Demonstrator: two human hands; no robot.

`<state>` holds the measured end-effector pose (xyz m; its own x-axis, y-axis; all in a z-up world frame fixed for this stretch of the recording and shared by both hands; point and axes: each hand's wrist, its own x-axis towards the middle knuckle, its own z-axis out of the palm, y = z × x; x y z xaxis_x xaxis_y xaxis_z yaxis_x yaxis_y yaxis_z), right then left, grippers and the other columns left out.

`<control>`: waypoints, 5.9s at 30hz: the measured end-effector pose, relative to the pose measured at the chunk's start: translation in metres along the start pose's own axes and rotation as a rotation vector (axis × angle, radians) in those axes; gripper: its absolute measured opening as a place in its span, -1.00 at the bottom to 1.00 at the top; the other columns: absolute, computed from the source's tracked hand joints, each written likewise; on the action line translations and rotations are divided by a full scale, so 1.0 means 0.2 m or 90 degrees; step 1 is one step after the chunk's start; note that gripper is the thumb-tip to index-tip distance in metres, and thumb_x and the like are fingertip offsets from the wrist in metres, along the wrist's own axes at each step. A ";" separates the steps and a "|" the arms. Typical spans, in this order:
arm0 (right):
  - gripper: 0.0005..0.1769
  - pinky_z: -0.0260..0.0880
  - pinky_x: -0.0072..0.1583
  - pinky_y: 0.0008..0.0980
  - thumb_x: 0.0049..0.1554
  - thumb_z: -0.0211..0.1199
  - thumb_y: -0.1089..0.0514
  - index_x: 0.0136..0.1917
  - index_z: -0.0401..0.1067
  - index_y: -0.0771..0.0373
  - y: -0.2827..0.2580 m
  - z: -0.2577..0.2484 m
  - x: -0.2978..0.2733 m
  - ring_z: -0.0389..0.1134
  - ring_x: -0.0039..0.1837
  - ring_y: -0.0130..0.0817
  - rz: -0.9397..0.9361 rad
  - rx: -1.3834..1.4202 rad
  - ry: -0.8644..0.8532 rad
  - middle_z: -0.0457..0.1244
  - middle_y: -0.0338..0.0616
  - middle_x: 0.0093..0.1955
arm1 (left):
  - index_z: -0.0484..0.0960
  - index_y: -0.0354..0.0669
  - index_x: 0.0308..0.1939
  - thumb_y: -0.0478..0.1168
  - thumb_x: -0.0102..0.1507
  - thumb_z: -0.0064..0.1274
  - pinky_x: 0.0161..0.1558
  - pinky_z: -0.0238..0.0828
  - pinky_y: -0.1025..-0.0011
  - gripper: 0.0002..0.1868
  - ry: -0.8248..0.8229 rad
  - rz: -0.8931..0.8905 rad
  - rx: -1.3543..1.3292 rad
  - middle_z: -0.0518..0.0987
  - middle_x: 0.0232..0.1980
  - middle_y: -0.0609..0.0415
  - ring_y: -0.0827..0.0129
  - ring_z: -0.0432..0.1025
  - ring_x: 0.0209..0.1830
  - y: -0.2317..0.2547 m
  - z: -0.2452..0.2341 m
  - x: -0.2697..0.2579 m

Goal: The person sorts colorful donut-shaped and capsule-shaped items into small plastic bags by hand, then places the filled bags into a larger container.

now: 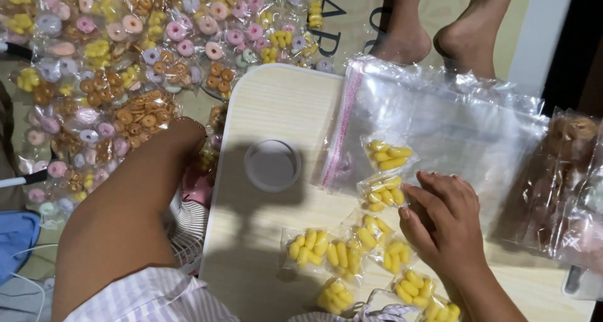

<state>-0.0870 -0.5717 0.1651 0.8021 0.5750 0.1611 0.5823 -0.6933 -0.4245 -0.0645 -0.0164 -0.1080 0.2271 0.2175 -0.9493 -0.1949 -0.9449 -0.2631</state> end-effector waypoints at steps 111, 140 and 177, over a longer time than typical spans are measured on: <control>-0.37 -0.27 0.55 0.23 0.38 0.03 -0.29 0.58 0.16 -0.01 -0.29 0.25 0.28 0.11 0.54 0.07 -0.040 0.156 0.039 0.17 0.06 0.41 | 0.12 0.26 0.61 0.37 0.18 0.18 0.47 -0.42 -0.36 0.00 1.043 0.166 -0.415 0.05 0.64 -0.05 0.00 -0.08 0.62 1.38 0.40 -1.83; -0.77 0.08 0.06 0.25 0.33 -0.03 0.10 0.07 0.43 0.17 0.64 -0.01 0.94 0.27 0.08 0.18 0.124 -0.184 -0.002 0.34 0.06 -0.01 | 0.09 0.24 0.59 0.29 0.25 0.09 0.53 -0.36 -0.17 -0.10 0.998 0.099 -0.387 0.07 0.65 0.06 0.15 -0.06 0.65 1.31 0.41 -1.86; -0.91 0.27 0.07 -0.32 0.36 0.28 0.12 0.09 0.53 0.14 0.24 -0.59 0.85 0.36 0.06 -0.37 0.119 0.052 -0.274 0.37 -0.23 -0.01 | 0.01 0.27 0.63 0.47 0.22 0.16 0.49 -0.32 -0.42 0.06 1.057 0.067 -0.243 -0.06 0.69 0.04 0.05 -0.09 0.69 1.30 0.21 -2.02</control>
<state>0.0928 -0.5577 0.2774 0.7546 0.5831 -0.3009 0.4072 -0.7757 -0.4822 -0.2461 -0.3391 0.2000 0.9526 -0.0811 0.2932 -0.1066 -0.9917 0.0720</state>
